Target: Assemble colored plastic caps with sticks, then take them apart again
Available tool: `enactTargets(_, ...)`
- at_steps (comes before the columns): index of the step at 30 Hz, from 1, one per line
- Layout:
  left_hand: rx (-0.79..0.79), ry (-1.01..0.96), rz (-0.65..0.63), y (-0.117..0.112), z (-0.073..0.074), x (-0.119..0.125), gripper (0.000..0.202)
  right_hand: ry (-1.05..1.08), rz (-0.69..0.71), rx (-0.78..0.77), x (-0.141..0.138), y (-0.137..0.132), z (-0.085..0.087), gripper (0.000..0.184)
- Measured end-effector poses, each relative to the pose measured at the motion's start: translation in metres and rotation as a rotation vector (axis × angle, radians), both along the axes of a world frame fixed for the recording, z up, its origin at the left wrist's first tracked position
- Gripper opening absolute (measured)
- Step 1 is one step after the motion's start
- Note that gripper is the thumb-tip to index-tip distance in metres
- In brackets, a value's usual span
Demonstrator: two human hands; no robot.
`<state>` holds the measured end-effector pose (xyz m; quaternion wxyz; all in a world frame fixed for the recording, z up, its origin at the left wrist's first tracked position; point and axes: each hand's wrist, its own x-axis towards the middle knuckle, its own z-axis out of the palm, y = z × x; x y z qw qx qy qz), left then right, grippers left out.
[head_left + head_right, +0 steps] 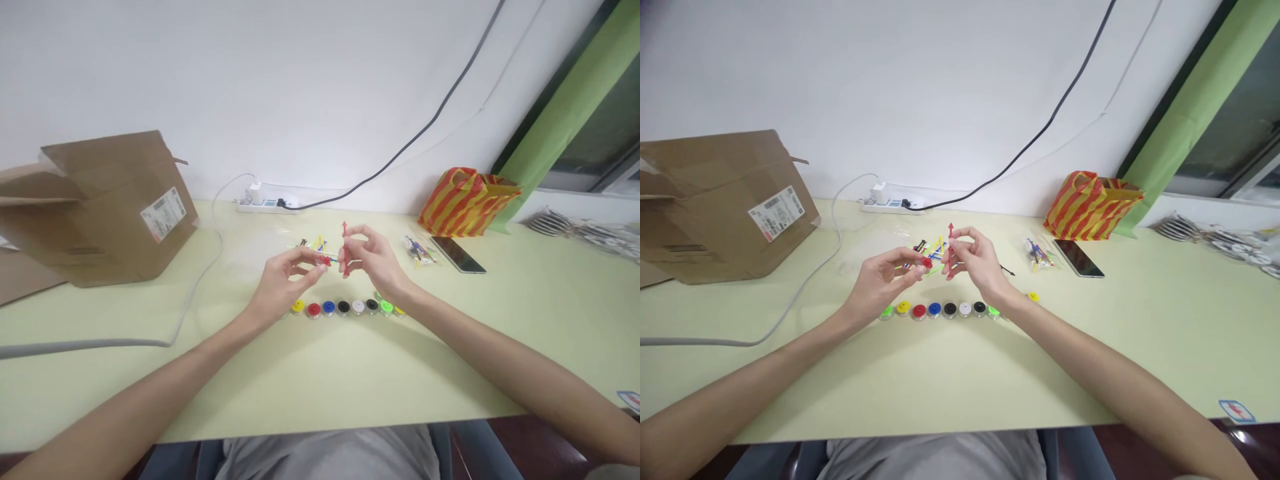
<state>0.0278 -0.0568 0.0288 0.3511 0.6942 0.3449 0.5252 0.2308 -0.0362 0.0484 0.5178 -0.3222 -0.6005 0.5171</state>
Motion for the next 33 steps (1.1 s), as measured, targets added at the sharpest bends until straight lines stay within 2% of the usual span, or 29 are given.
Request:
enactTargets(4,0.045,0.109,-0.021,-0.01,0.005,0.005,0.015,0.05,-0.041,-0.083,0.009,-0.018,-0.015,0.044)
enactTargets(7,0.084,0.184,-0.005,-0.013,0.006,0.007,0.013,0.044,-0.029,-0.088,0.01,-0.022,-0.021,0.045)
enactTargets(13,0.272,0.365,0.059,-0.012,0.003,0.008,0.011,0.044,0.034,-0.014,0.008,-0.031,-0.023,0.04)
enactTargets(19,0.372,0.377,0.054,-0.01,0.001,0.008,0.013,0.08,0.103,-0.031,0.011,-0.031,-0.022,0.032)
enactTargets(27,0.311,0.319,0.02,-0.014,0.003,0.01,0.011,0.082,0.102,-0.075,0.01,-0.034,-0.018,0.036)
enactTargets(33,0.241,0.27,-0.031,-0.018,0.004,0.009,0.011,0.092,0.122,-0.1,0.011,-0.037,-0.017,0.032)
